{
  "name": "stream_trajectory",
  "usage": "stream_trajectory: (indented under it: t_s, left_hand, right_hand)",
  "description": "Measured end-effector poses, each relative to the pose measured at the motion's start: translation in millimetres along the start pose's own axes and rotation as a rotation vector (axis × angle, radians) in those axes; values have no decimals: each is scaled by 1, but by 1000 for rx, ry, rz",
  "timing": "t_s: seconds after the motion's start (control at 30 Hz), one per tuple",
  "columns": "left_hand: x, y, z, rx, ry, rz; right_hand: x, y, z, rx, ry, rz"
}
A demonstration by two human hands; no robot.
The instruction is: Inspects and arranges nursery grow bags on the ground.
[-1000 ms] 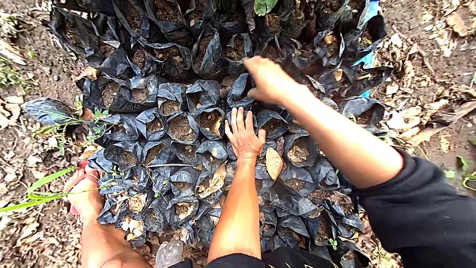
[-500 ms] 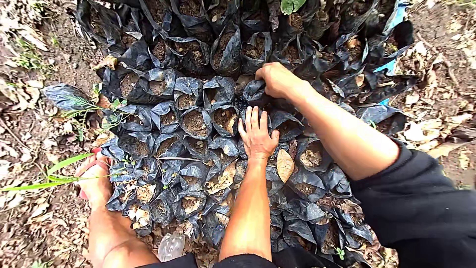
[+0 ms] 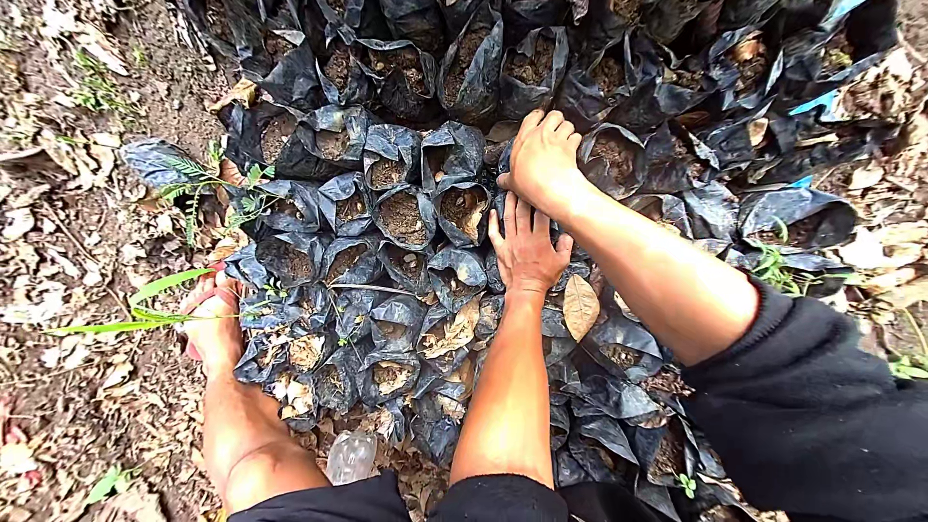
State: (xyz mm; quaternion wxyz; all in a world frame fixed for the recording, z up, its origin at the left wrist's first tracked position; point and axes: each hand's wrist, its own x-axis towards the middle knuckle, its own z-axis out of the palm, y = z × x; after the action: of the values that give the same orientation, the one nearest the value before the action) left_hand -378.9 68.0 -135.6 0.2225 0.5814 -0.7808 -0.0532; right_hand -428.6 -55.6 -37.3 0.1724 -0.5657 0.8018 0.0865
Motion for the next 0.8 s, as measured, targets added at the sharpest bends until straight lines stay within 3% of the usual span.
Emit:
stream_trajectory:
  t_s: [0.2,0.27,0.33,0.47,0.6,0.7,0.8]
  left_hand:
    - [1,-1,2,-103,23,7]
    - [4,-6,-18,-261,-84,3]
    - [3,-21,-69,-458,-272,25]
    - [-40,-98,-192,-668,-530,7]
    - [-83,-206,-285,-653,-819,-356]
    - [-95,-275,-317,-550,-974,-573]
    - [-83,-315,-313,-466,-1168,-656]
  right_hand:
    - [0,24,-12,122,31,-157]
    - [-4,25,-25,165,5,-143]
    - [-17,0,-42,161,-17,-156]
    - [-30,-76,-49,148,-90,-118]
    - [-22,-114,-35,152,-141,195]
    - [-20,-124,-23,233,-65,263]
    - [-18,-125,-5,190,-176,201]
